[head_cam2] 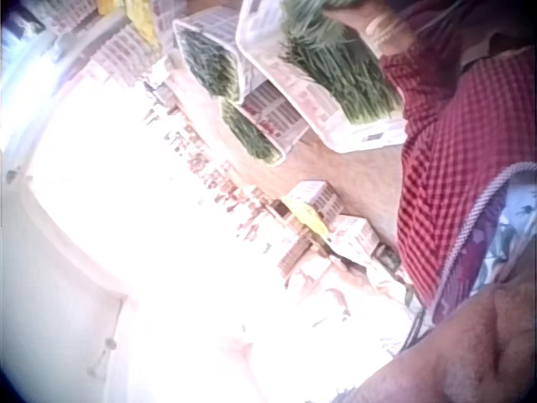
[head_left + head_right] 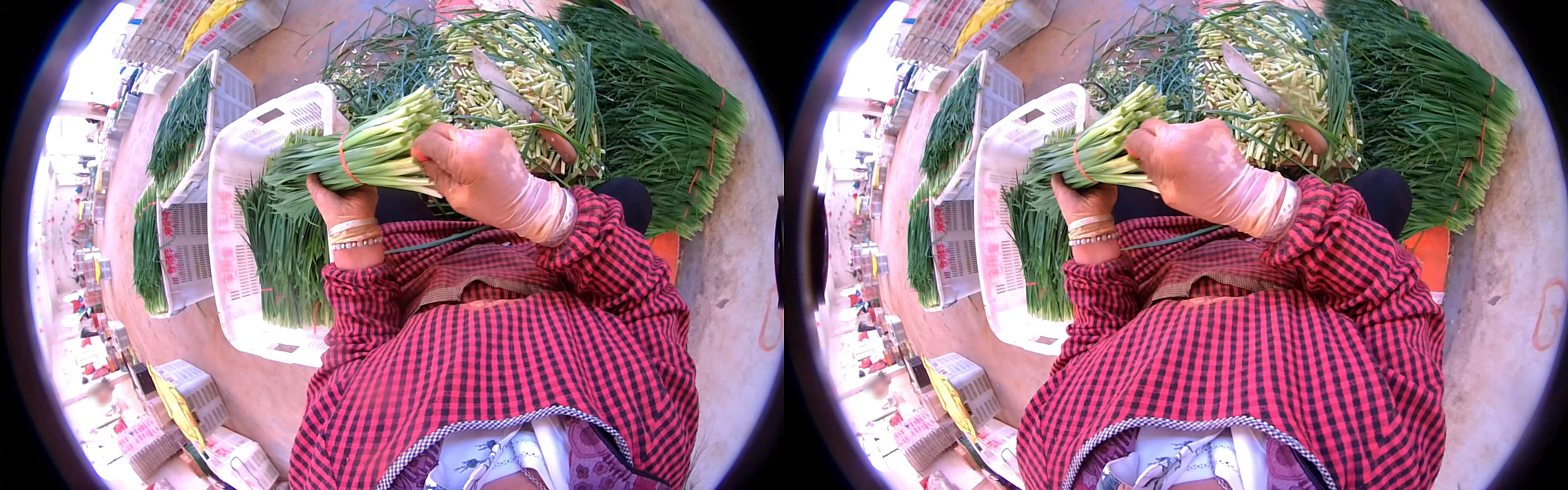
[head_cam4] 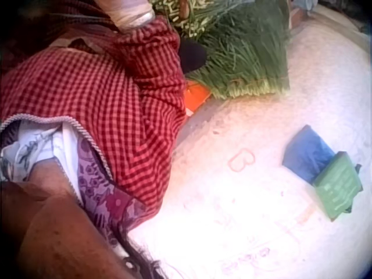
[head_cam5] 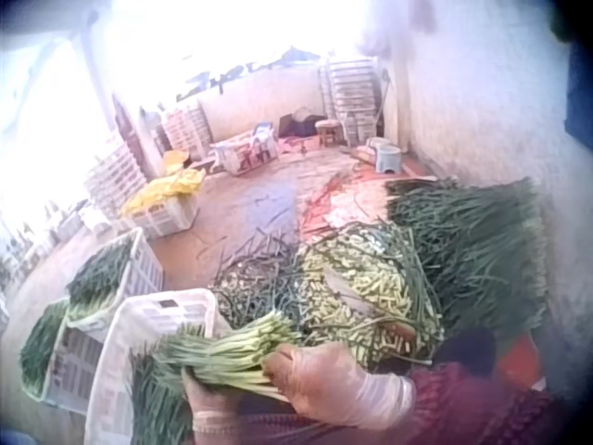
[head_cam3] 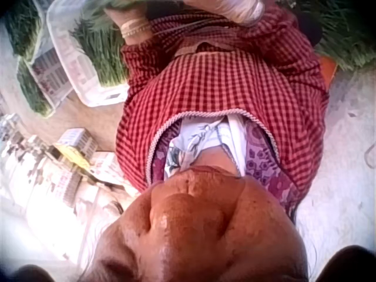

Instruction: The person cleans and sorts bundles of green chives by hand, removing loose leaves and using a knife to trim the ends before placing them into a white plastic crate.

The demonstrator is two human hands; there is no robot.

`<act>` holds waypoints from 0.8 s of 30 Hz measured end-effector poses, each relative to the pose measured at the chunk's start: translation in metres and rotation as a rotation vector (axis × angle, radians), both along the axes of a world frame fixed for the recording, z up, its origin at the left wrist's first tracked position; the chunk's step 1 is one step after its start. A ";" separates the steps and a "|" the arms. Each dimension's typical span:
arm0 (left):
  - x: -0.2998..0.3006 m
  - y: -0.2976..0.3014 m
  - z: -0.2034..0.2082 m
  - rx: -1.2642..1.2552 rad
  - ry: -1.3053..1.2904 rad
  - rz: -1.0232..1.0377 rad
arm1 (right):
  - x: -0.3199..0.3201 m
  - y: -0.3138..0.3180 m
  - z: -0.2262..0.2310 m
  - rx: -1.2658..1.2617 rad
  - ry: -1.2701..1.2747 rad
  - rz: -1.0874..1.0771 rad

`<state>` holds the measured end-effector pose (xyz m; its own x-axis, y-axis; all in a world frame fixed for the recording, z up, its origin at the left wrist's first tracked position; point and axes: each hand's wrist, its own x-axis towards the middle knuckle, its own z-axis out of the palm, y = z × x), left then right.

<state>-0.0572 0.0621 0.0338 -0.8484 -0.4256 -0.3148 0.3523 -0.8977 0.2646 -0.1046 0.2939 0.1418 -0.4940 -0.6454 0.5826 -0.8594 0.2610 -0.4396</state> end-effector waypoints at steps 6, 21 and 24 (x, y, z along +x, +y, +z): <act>-0.004 0.010 0.018 0.008 0.083 0.049 | -0.002 0.007 -0.011 -0.088 -0.057 -0.100; -0.002 0.008 0.009 -0.057 0.046 0.056 | 0.014 0.000 -0.004 -0.130 -0.392 -0.104; -0.002 0.014 0.013 -0.078 -0.051 0.080 | 0.009 0.002 -0.007 0.013 -0.271 -0.151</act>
